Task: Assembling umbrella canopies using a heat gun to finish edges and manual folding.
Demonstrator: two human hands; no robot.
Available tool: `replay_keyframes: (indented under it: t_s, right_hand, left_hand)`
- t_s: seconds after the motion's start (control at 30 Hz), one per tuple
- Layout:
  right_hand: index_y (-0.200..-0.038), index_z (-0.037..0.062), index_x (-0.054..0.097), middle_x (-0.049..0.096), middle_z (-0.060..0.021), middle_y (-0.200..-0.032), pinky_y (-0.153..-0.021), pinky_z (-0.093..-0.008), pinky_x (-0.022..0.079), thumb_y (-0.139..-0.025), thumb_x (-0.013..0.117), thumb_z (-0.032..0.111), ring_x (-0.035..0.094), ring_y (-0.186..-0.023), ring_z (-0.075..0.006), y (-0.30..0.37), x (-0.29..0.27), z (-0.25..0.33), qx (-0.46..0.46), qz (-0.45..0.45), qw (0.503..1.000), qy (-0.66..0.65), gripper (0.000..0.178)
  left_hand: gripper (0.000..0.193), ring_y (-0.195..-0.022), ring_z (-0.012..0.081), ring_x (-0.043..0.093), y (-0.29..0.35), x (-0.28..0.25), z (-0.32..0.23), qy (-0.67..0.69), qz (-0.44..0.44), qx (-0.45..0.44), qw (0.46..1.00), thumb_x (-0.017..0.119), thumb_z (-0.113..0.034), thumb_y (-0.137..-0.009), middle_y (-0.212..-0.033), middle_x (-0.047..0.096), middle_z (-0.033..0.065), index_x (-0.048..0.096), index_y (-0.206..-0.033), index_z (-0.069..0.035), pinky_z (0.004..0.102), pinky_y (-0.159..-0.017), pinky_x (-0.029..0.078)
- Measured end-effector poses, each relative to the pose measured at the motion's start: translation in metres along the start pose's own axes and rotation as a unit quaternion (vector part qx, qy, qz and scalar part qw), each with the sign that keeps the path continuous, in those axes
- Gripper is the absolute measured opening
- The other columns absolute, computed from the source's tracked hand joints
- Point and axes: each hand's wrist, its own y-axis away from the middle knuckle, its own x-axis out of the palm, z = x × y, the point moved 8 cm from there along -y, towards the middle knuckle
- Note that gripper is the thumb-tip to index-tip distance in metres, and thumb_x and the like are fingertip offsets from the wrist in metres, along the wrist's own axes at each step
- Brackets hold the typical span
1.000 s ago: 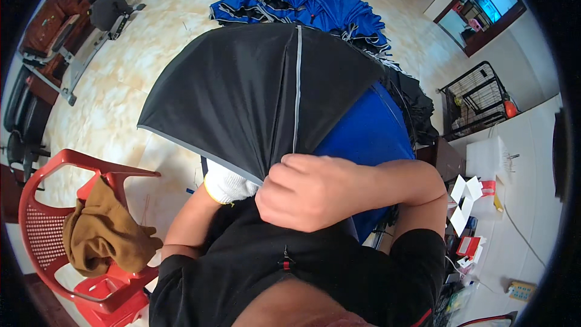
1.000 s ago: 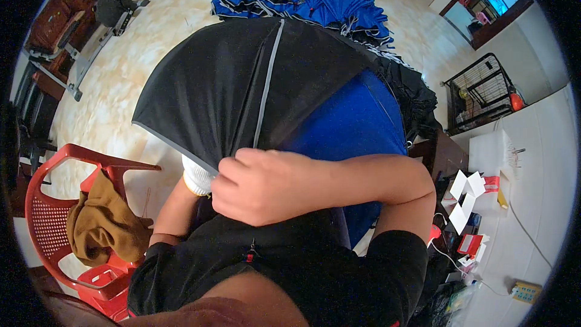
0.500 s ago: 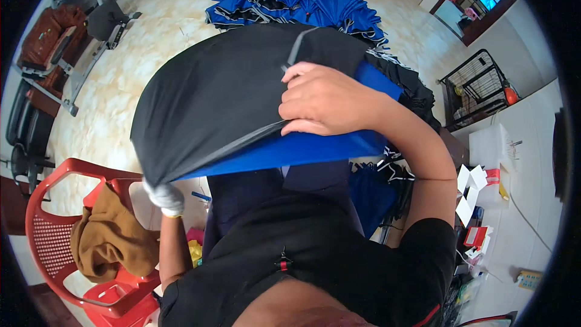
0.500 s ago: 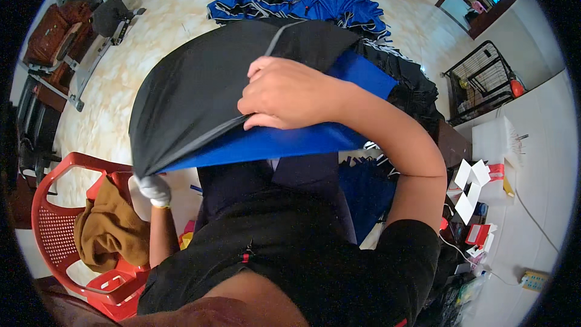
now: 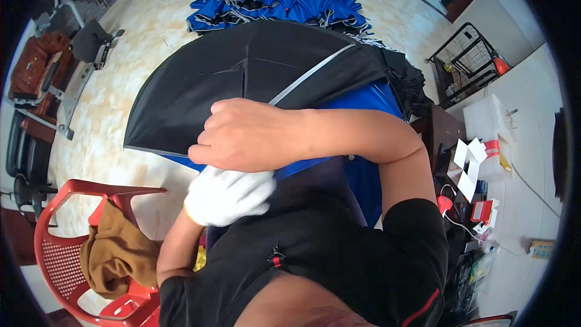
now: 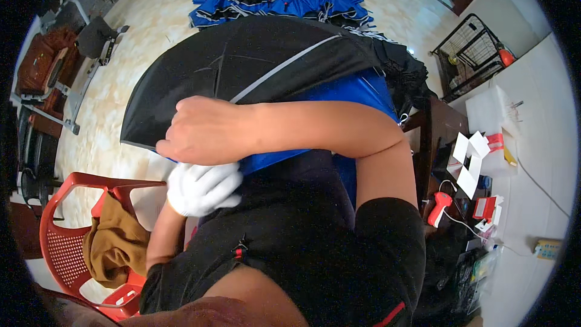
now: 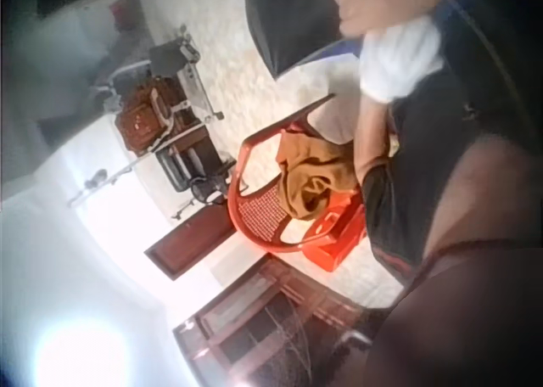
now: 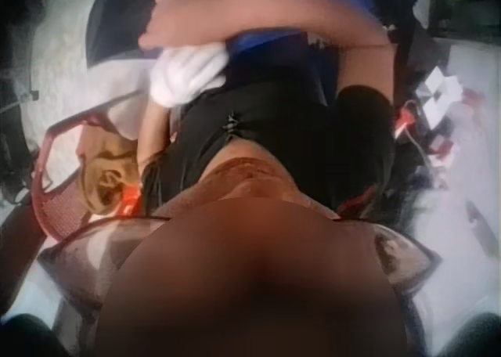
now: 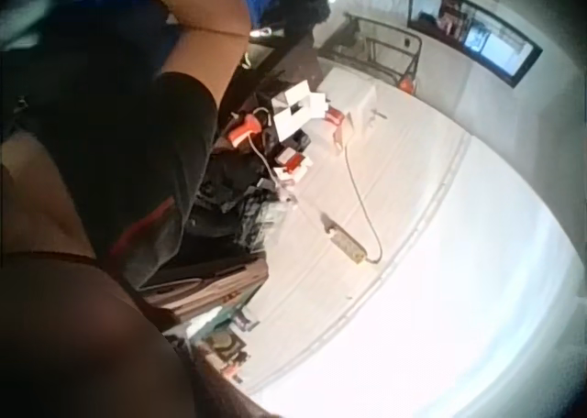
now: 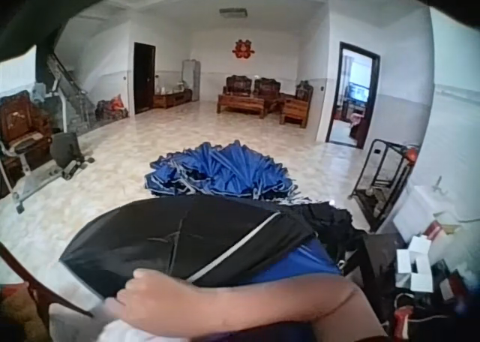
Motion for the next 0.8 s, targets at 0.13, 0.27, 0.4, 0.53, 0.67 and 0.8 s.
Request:
replay_keyframes:
  t_s: [0.13,0.27,0.4,0.53,0.67,0.8]
  right_hand:
    - [-0.072,0.0048,0.050,0.058,-0.0077,-0.071,-0.057,-0.0374,0.042,-0.076,0.055,0.010,0.060,-0.075,-0.0240,0.016,0.002,0.001,0.106,0.137,0.984,-0.040,0.008]
    - [-0.075,0.0001,0.053,0.060,-0.0146,-0.074,-0.062,-0.0433,0.044,-0.076,0.055,0.008,0.061,-0.076,-0.0287,0.030,-0.001,0.009,0.093,0.189,0.961,-0.178,0.008]
    - [-0.079,-0.0043,0.056,0.059,-0.0191,-0.075,-0.066,-0.0432,0.047,-0.078,0.055,0.008,0.061,-0.076,-0.0319,0.050,0.019,0.011,0.031,0.291,0.897,-0.331,0.013]
    - [-0.080,-0.0061,0.058,0.060,-0.0226,-0.080,-0.065,-0.0397,0.048,-0.080,0.054,0.009,0.061,-0.079,-0.0321,0.055,0.030,0.005,0.007,0.267,0.891,-0.366,0.016]
    - [-0.075,-0.0038,0.057,0.059,-0.0169,-0.079,-0.065,-0.0359,0.048,-0.079,0.054,0.009,0.059,-0.080,-0.0286,0.056,0.029,0.006,0.025,0.249,0.943,-0.218,0.014]
    - [-0.070,0.0006,0.057,0.054,-0.0112,-0.074,-0.063,-0.0340,0.047,-0.078,0.054,0.009,0.056,-0.072,-0.0247,0.057,0.021,0.006,-0.003,0.127,0.974,-0.188,0.012]
  left_hand:
    - [0.037,-0.107,0.0242,0.053,0.008,0.049,0.042,0.028,0.056,-0.072,0.995,0.063,-0.025,-0.077,-0.115,0.056,0.0056,0.057,-0.112,-0.013,0.0378,-0.093,0.041]
    - [0.037,-0.107,0.0237,0.053,0.018,0.062,0.069,0.077,0.028,-0.118,0.990,0.062,-0.025,-0.078,-0.115,0.056,0.0055,0.056,-0.113,-0.013,0.0376,-0.093,0.041]
    - [0.037,-0.107,0.0232,0.053,0.014,0.086,0.082,0.124,-0.005,-0.168,0.978,0.061,-0.025,-0.080,-0.116,0.056,0.0054,0.055,-0.114,-0.013,0.0374,-0.093,0.041]
    - [0.037,-0.107,0.0228,0.052,0.038,0.109,0.087,0.168,-0.036,-0.222,0.960,0.060,-0.025,-0.081,-0.116,0.055,0.0053,0.055,-0.115,-0.013,0.0372,-0.093,0.041]
    - [0.037,-0.108,0.0223,0.052,0.060,0.130,0.108,0.207,-0.067,-0.281,0.935,0.059,-0.026,-0.082,-0.117,0.055,0.0052,0.054,-0.116,-0.013,0.0369,-0.093,0.041]
    - [0.037,-0.108,0.0218,0.052,0.082,0.144,0.128,0.245,-0.094,-0.333,0.906,0.057,-0.026,-0.083,-0.117,0.055,0.0052,0.053,-0.117,-0.012,0.0367,-0.093,0.041]
